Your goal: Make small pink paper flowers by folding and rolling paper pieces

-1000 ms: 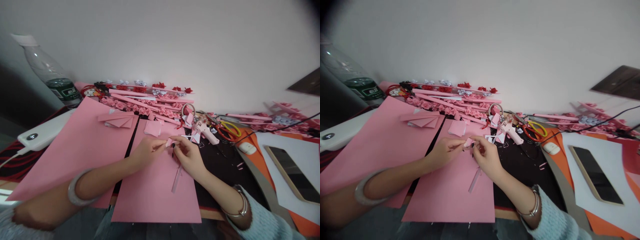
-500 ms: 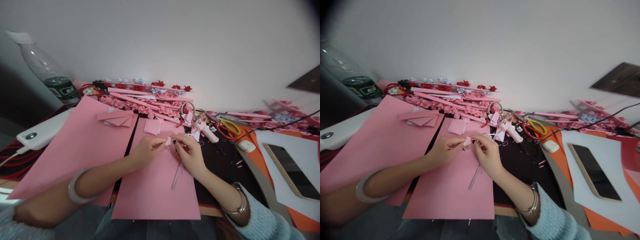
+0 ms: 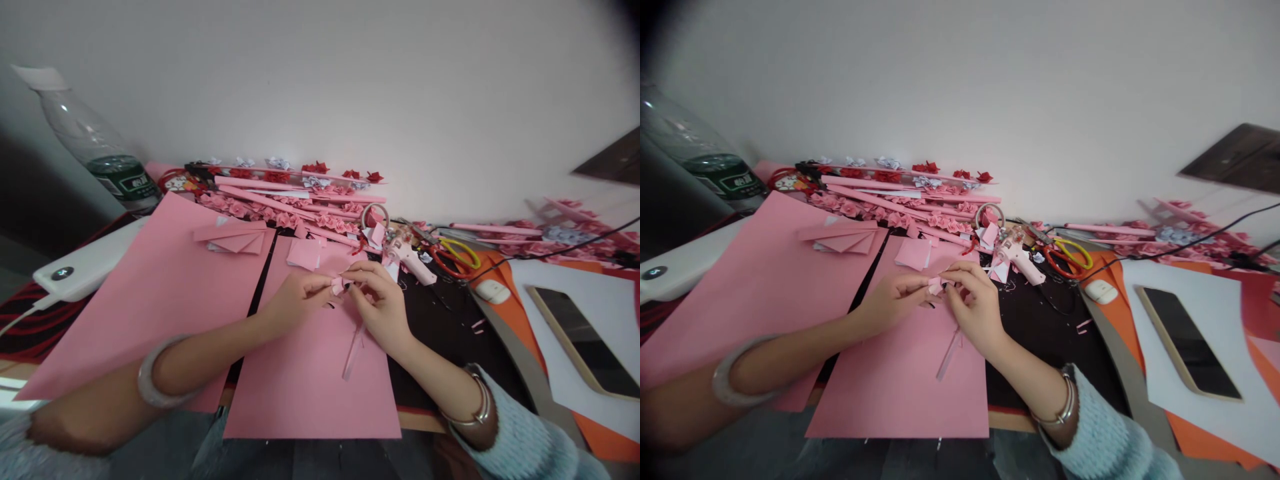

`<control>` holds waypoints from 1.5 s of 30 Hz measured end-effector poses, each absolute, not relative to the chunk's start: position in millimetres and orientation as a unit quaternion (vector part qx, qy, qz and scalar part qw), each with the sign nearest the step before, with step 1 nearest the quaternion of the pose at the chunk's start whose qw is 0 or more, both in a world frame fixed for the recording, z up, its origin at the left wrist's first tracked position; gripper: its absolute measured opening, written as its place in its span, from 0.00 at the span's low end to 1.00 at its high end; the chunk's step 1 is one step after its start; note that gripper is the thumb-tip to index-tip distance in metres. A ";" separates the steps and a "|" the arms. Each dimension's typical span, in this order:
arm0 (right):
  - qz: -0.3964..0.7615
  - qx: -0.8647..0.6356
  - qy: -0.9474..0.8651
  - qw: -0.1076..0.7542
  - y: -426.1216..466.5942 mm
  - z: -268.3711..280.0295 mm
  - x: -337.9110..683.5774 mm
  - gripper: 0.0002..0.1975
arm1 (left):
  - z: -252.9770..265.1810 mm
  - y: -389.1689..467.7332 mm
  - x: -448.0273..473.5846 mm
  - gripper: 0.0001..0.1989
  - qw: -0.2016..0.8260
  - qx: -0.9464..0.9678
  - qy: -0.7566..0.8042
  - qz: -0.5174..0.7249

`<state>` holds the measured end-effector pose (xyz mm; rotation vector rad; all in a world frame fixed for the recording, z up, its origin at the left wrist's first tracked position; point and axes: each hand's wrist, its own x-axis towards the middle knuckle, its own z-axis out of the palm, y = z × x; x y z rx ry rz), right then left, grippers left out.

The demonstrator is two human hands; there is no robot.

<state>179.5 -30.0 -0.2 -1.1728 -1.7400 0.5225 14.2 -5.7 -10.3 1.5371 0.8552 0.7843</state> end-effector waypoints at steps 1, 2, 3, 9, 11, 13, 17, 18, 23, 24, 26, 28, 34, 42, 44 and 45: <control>0.207 -0.476 -0.715 0.469 -30.0 -0.2 179.9 0.11 | -10.3 -5.9 14.1 0.13 0.568 0.657 0.365 0.334; 0.197 -0.473 -0.721 0.466 -30.0 -0.3 180.3 0.11 | -10.2 -6.0 14.1 0.13 0.571 0.656 0.364 0.334; 0.184 -0.471 -0.729 0.462 -29.9 -0.6 180.8 0.10 | -10.1 -6.0 14.0 0.13 0.577 0.652 0.361 0.334; 0.114 -0.455 -0.784 0.406 -29.5 -3.1 184.3 0.12 | -9.5 -3.6 13.1 0.14 0.629 0.596 0.364 0.342; 0.102 -0.442 -0.801 0.390 -29.4 -4.0 185.4 0.14 | -9.3 -2.4 12.6 0.14 0.640 0.578 0.369 0.346; 0.099 -0.435 -0.813 0.374 -29.6 -4.6 186.3 0.17 | -9.0 -1.3 12.2 0.15 0.651 0.562 0.373 0.348; 0.097 -0.437 -0.826 0.344 -31.3 -4.8 187.0 0.21 | -8.9 0.1 11.5 0.15 0.675 0.536 0.369 0.348; 0.094 -0.438 -0.828 0.338 -31.7 -4.6 187.0 0.22 | -9.1 0.3 11.4 0.15 0.680 0.530 0.368 0.348; 0.081 -0.442 -0.836 0.316 -33.1 -4.0 186.8 0.22 | -11.1 0.8 11.1 0.14 0.693 0.513 0.366 0.352; 0.080 -0.441 -0.837 0.313 -33.2 -4.1 186.8 0.22 | -11.2 0.8 11.2 0.13 0.693 0.511 0.366 0.353; 0.080 -0.439 -0.840 0.309 -33.5 -4.1 186.9 0.23 | -11.1 0.8 11.2 0.13 0.693 0.510 0.368 0.353; 0.080 -0.438 -0.841 0.306 -33.6 -4.1 186.7 0.23 | -10.6 1.0 11.3 0.12 0.693 0.510 0.370 0.349; 0.094 -0.422 -0.846 0.312 -31.9 -4.5 186.1 0.23 | -10.6 2.7 10.5 0.14 0.692 0.519 0.373 0.335; 0.148 -0.487 -0.772 0.382 -30.0 0.5 188.4 0.07 | -5.8 -0.3 11.6 0.12 0.659 0.593 0.357 0.295; 0.152 -0.491 -0.780 0.357 -28.6 0.3 188.3 0.05 | -6.1 -1.4 11.7 0.12 0.663 0.603 0.341 0.285; 0.159 -0.484 -0.790 0.340 -27.8 0.0 188.0 0.06 | -6.5 -1.9 11.6 0.12 0.664 0.608 0.333 0.280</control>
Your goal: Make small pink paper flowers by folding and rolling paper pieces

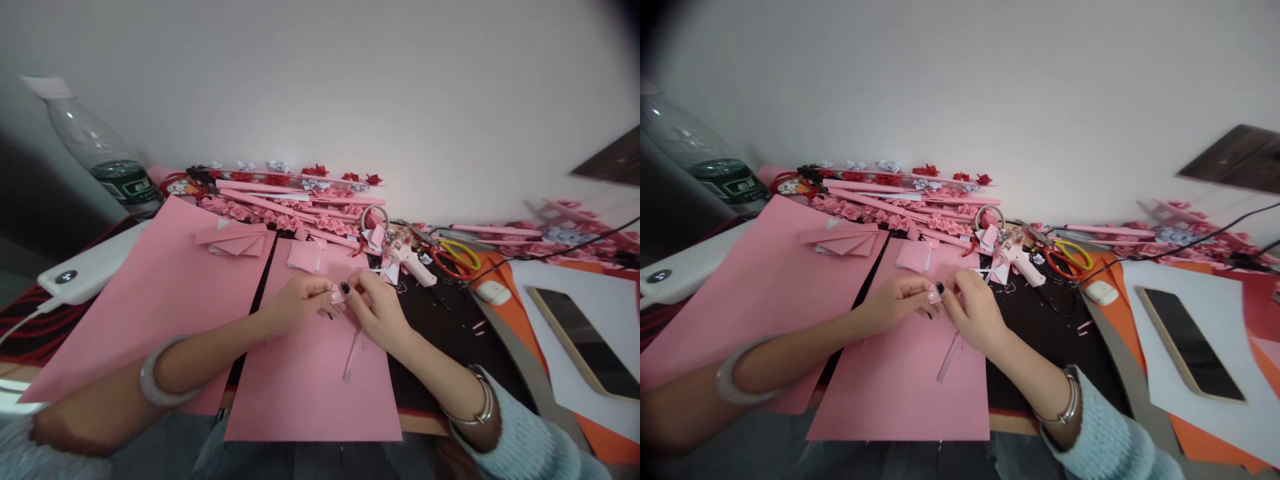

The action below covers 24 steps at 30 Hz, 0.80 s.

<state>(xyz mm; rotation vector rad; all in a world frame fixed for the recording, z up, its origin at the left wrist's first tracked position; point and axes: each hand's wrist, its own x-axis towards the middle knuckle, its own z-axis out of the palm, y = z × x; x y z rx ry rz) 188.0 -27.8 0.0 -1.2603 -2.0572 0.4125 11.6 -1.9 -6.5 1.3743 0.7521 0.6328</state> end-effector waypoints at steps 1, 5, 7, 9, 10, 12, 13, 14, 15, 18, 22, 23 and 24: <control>0.168 -0.472 -0.801 0.326 -26.9 -0.3 187.6 0.08 | -6.9 -2.3 11.5 0.12 0.663 0.615 0.326 0.276; 0.213 -0.427 -0.818 0.321 -25.9 0.3 185.8 0.13 | -7.9 -3.1 11.0 0.11 0.661 0.625 0.319 0.268; 0.224 -0.423 -0.813 0.332 -26.8 1.2 185.2 0.14 | -8.1 -3.0 11.0 0.11 0.669 0.616 0.315 0.270; 0.229 -0.427 -0.807 0.339 -27.9 1.6 185.0 0.15 | -8.6 -2.6 11.0 0.11 0.676 0.611 0.309 0.272; 0.230 -0.432 -0.802 0.342 -28.2 1.5 185.0 0.15 | -9.1 -2.2 10.8 0.11 0.677 0.610 0.306 0.274; 0.235 -0.445 -0.792 0.345 -27.9 0.9 185.5 0.16 | -10.5 -1.0 10.2 0.10 0.673 0.611 0.305 0.284; 0.239 -0.451 -0.788 0.344 -27.5 0.6 185.9 0.16 | -11.3 -0.3 9.8 0.10 0.668 0.611 0.308 0.292; 0.244 -0.455 -0.786 0.339 -26.9 0.3 186.4 0.16 | -11.9 0.5 9.4 0.10 0.663 0.611 0.312 0.299; 0.251 -0.455 -0.787 0.332 -26.4 0.1 186.8 0.15 | -12.3 1.1 9.1 0.10 0.656 0.612 0.317 0.306; 0.267 -0.445 -0.798 0.308 -25.0 -0.1 188.0 0.12 | -12.0 2.0 8.7 0.09 0.640 0.619 0.326 0.319; 0.262 -0.435 -0.809 0.297 -24.5 0.0 189.0 0.10 | -9.2 1.0 8.5 0.10 0.603 0.642 0.343 0.325; 0.253 -0.439 -0.810 0.295 -24.5 0.0 189.1 0.10 | -8.4 0.7 8.1 0.10 0.584 0.650 0.354 0.332; 0.242 -0.445 -0.810 0.294 -24.7 0.0 189.2 0.10 | -7.5 0.5 7.5 0.10 0.561 0.658 0.367 0.342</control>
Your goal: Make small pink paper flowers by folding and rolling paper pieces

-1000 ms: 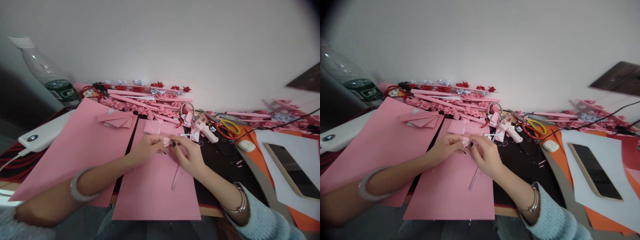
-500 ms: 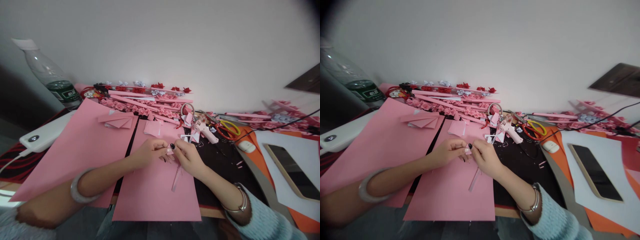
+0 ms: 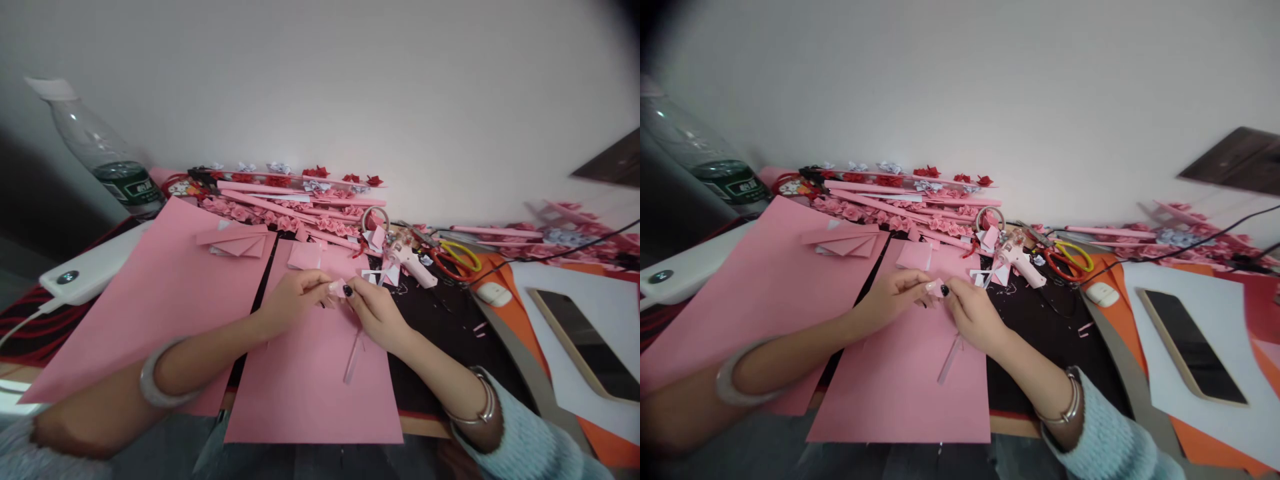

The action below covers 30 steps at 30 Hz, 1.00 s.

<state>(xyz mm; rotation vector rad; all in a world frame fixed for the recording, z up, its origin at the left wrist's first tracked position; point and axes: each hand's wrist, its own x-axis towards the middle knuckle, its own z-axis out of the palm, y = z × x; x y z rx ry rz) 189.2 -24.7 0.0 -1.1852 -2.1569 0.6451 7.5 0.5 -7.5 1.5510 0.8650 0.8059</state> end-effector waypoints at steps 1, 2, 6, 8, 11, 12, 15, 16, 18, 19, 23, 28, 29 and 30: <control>0.231 -0.452 -0.811 0.292 -25.0 0.0 189.2 0.09 | -6.5 0.4 6.8 0.10 0.534 0.666 0.382 0.353; 0.220 -0.458 -0.811 0.290 -25.5 0.0 189.2 0.09 | -5.5 0.4 6.0 0.08 0.505 0.675 0.396 0.364; 0.179 -0.477 -0.812 0.284 -28.7 -0.7 188.4 0.07 | -1.8 0.4 3.8 0.06 0.401 0.716 0.419 0.390; 0.164 -0.480 -0.814 0.285 -30.4 -1.2 188.1 0.06 | -1.5 -0.5 4.5 0.07 0.392 0.726 0.407 0.393; 0.146 -0.479 -0.819 0.278 -32.1 -1.7 187.5 0.06 | -3.5 -2.4 6.6 0.09 0.410 0.728 0.392 0.386; 0.142 -0.479 -0.821 0.275 -32.4 -1.7 187.3 0.06 | -4.4 -2.9 7.2 0.10 0.413 0.727 0.390 0.385; 0.133 -0.478 -0.826 0.269 -33.0 -1.7 186.5 0.07 | -5.5 -3.9 8.0 0.11 0.414 0.731 0.386 0.381; 0.131 -0.477 -0.826 0.268 -33.2 -1.8 186.3 0.07 | -5.1 -4.1 8.0 0.10 0.412 0.733 0.384 0.382; 0.127 -0.477 -0.828 0.266 -33.8 -1.8 185.8 0.07 | -3.8 -4.3 7.8 0.10 0.408 0.737 0.378 0.384; 0.124 -0.478 -0.828 0.265 -34.0 -1.8 185.6 0.07 | -3.0 -4.4 7.8 0.10 0.406 0.739 0.375 0.386; 0.115 -0.473 -0.833 0.263 -34.7 -1.1 184.6 0.07 | -1.1 -5.0 8.3 0.10 0.403 0.744 0.368 0.387; 0.122 -0.468 -0.837 0.259 -35.6 -0.5 183.3 0.07 | -1.1 -5.7 8.7 0.10 0.392 0.754 0.367 0.379; 0.122 -0.468 -0.837 0.258 -36.0 -0.6 183.1 0.07 | -0.9 -5.8 8.6 0.10 0.390 0.757 0.365 0.376; 0.121 -0.468 -0.837 0.258 -36.3 -0.7 183.1 0.07 | -0.6 -5.8 8.6 0.10 0.388 0.760 0.364 0.373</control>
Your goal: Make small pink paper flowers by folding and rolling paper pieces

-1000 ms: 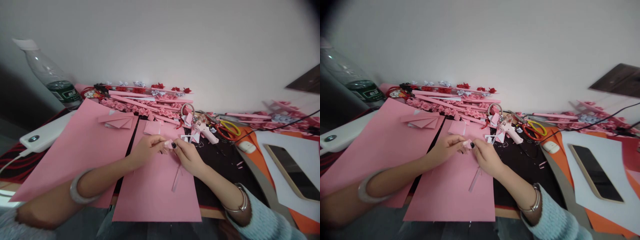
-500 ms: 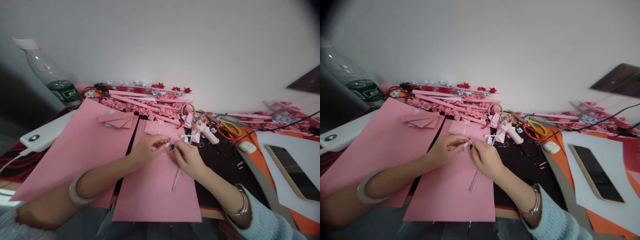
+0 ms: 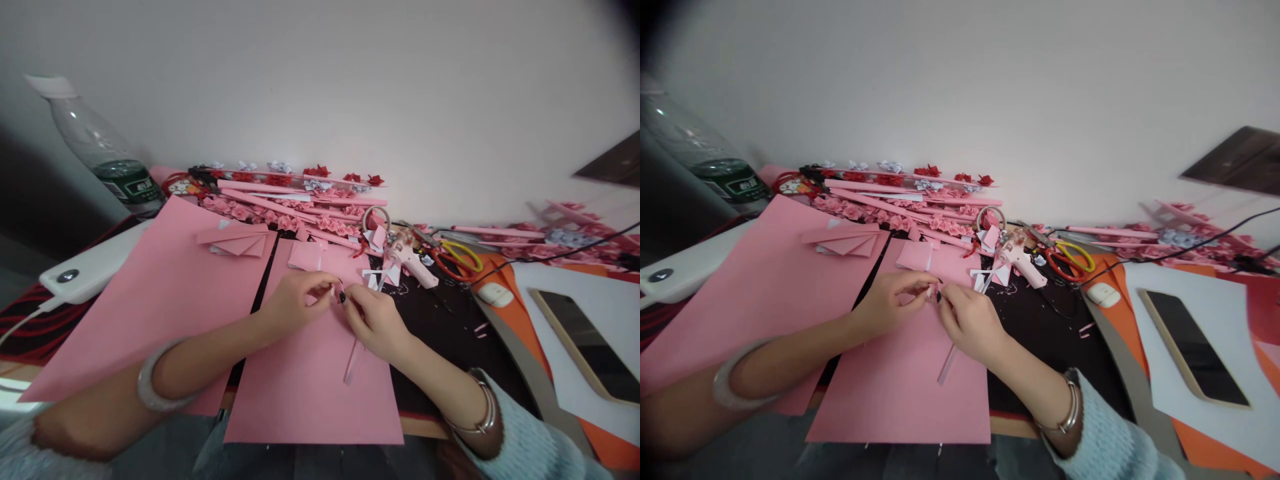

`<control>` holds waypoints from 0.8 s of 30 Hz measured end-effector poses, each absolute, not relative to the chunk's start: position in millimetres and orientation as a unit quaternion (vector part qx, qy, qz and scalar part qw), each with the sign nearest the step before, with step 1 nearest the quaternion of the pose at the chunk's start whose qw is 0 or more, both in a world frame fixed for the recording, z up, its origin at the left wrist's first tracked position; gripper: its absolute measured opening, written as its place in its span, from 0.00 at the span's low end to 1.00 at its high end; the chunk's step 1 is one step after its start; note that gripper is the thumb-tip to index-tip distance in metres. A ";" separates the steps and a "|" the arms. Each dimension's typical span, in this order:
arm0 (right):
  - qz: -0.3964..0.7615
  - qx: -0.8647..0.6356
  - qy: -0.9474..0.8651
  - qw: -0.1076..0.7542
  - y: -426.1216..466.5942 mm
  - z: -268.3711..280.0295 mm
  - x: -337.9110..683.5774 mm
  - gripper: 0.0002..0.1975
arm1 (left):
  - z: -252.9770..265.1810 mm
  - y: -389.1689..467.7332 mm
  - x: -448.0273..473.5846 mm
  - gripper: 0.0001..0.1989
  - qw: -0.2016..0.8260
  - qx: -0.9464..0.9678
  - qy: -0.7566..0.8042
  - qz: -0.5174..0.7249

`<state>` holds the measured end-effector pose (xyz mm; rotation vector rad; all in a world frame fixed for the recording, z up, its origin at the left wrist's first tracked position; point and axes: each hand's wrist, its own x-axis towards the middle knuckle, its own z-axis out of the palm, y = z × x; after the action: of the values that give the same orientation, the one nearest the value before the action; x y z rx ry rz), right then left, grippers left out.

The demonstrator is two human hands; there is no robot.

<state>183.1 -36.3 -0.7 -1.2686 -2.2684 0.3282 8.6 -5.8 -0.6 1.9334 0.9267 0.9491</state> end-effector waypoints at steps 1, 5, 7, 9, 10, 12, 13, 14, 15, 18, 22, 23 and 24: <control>0.120 -0.468 -0.837 0.258 -36.6 -0.9 183.1 0.08 | -0.4 -5.8 8.6 0.11 0.387 0.761 0.364 0.371; 0.118 -0.455 -0.842 0.263 -36.9 -1.5 183.2 0.07 | -0.5 -5.6 8.5 0.10 0.403 0.753 0.371 0.365; 0.120 -0.447 -0.846 0.265 -36.4 -1.7 182.8 0.07 | -1.6 -5.3 8.4 0.09 0.420 0.745 0.371 0.361; 0.123 -0.443 -0.849 0.262 -35.8 -1.9 182.3 0.07 | -3.0 -5.1 8.2 0.09 0.430 0.739 0.374 0.359; 0.126 -0.443 -0.849 0.260 -35.6 -2.0 181.9 0.07 | -3.5 -5.1 8.2 0.08 0.431 0.738 0.376 0.358; 0.132 -0.445 -0.848 0.256 -35.6 -2.2 181.4 0.07 | -4.1 -5.4 8.4 0.08 0.430 0.737 0.380 0.358; 0.134 -0.446 -0.847 0.255 -35.8 -2.3 181.1 0.07 | -4.1 -5.7 8.6 0.07 0.428 0.736 0.382 0.360; 0.137 -0.448 -0.846 0.255 -36.3 -2.4 181.0 0.07 | -3.8 -6.0 8.7 0.07 0.426 0.735 0.383 0.363; 0.139 -0.449 -0.844 0.256 -36.8 -2.4 180.9 0.07 | -3.3 -6.4 8.8 0.07 0.424 0.733 0.385 0.366; 0.151 -0.458 -0.833 0.271 -37.9 -1.6 181.2 0.06 | -0.8 -6.8 7.7 0.06 0.420 0.732 0.387 0.372; 0.189 -0.478 -0.800 0.310 -36.3 0.4 182.6 0.07 | 2.2 -4.7 4.4 0.08 0.454 0.733 0.362 0.356; 0.201 -0.479 -0.793 0.317 -35.3 0.7 183.0 0.08 | 2.0 -3.8 3.9 0.10 0.474 0.726 0.352 0.353; 0.215 -0.477 -0.789 0.321 -34.3 0.6 183.5 0.09 | 1.1 -2.9 3.7 0.12 0.496 0.715 0.344 0.353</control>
<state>183.5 -34.3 0.6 -1.2541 -2.0734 0.5650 3.7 -2.9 1.1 1.7322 0.8338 0.8559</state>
